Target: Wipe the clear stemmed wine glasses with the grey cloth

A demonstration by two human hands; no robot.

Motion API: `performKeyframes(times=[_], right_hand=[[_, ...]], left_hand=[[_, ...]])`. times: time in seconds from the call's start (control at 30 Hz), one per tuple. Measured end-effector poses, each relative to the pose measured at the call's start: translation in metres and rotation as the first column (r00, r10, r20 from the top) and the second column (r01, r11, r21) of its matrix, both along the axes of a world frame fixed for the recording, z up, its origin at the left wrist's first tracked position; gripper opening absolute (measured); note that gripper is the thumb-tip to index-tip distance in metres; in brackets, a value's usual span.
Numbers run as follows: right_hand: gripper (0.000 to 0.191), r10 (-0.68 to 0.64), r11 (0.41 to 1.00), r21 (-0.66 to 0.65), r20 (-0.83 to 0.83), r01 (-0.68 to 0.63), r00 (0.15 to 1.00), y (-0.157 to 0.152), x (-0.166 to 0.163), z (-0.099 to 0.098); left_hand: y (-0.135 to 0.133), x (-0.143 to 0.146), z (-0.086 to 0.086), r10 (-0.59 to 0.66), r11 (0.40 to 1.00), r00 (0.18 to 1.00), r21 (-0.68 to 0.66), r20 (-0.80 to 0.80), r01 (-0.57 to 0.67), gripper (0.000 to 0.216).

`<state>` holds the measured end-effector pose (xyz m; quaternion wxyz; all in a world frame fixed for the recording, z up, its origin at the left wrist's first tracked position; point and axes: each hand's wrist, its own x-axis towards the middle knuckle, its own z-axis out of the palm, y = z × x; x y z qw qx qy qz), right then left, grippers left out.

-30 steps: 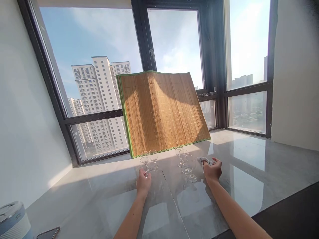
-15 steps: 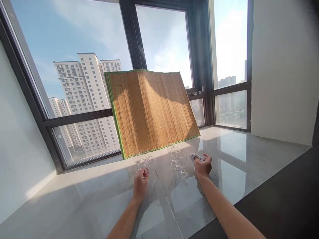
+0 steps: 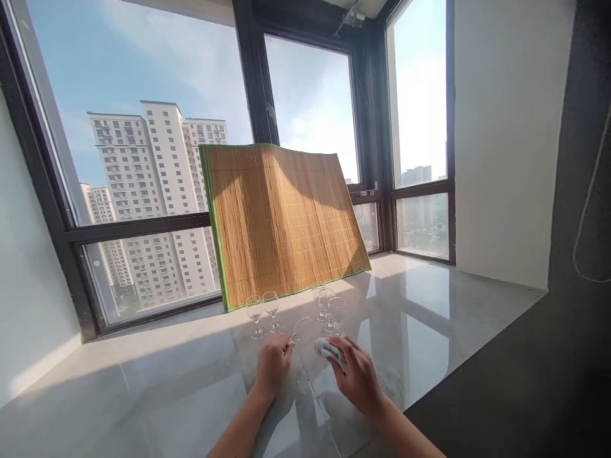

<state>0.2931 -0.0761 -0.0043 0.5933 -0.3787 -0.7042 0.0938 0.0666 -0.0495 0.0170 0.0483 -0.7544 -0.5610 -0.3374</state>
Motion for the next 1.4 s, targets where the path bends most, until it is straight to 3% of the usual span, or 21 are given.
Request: performKeyframes(times=[0.13,0.27,0.37,0.47,0.57,0.83,0.93,1.1,1.27,1.33,1.4], right_hand=[[0.039,0.098,0.992,0.048,0.290,-0.116,0.952,0.000,-0.024,0.014],[0.040,-0.035,0.972,0.228,0.368,-0.054,0.929,0.017,-0.045,0.027],[0.039,-0.089,0.973,0.229,0.221,0.036,0.971,0.032,-0.052,0.026],[0.036,-0.148,0.985,0.078,-0.043,0.151,0.988,0.042,-0.048,0.019],[0.038,-0.152,0.988,-0.040,-0.145,0.148,0.978,0.043,-0.040,0.013],[0.040,0.050,0.979,-0.186,-0.197,-0.087,0.979,0.034,-0.045,0.014],[0.041,0.155,0.946,-0.242,-0.244,-0.215,0.957,0.036,-0.050,0.012],[0.041,0.205,0.871,-0.314,-0.464,-0.377,0.862,0.039,-0.051,0.013],[0.050,0.204,0.802,-0.323,-0.641,-0.502,0.739,0.036,-0.046,0.019],[0.051,0.160,0.825,-0.311,-0.673,-0.472,0.722,0.036,-0.044,0.021],[0.050,0.104,0.868,-0.300,-0.669,-0.395,0.736,0.037,-0.043,0.021]], left_hand=[[-0.004,0.010,0.004,-0.024,0.998,0.991,0.054,-0.130,0.031,0.027],[0.005,0.004,-0.001,0.004,0.988,0.993,0.154,-0.118,0.014,0.026],[0.015,-0.007,-0.009,-0.032,0.990,0.999,0.140,0.034,0.027,0.027],[0.023,-0.014,-0.016,-0.058,0.995,0.983,0.089,0.177,0.043,0.028],[0.026,-0.016,-0.019,-0.050,0.997,0.978,0.068,0.202,0.037,0.028],[0.018,-0.013,-0.013,0.052,0.998,0.991,-0.026,0.121,-0.049,0.029],[0.015,-0.010,-0.010,0.027,1.000,0.996,-0.010,0.086,-0.027,0.030],[0.011,0.000,-0.005,-0.034,0.999,0.997,0.034,0.065,0.032,0.032],[0.015,-0.001,-0.010,-0.074,0.996,0.948,-0.029,0.311,0.088,0.022],[0.019,-0.003,-0.013,-0.048,0.996,0.871,-0.047,0.488,0.082,0.016],[0.024,-0.005,-0.014,-0.015,0.992,0.745,-0.083,0.667,0.095,0.010]])
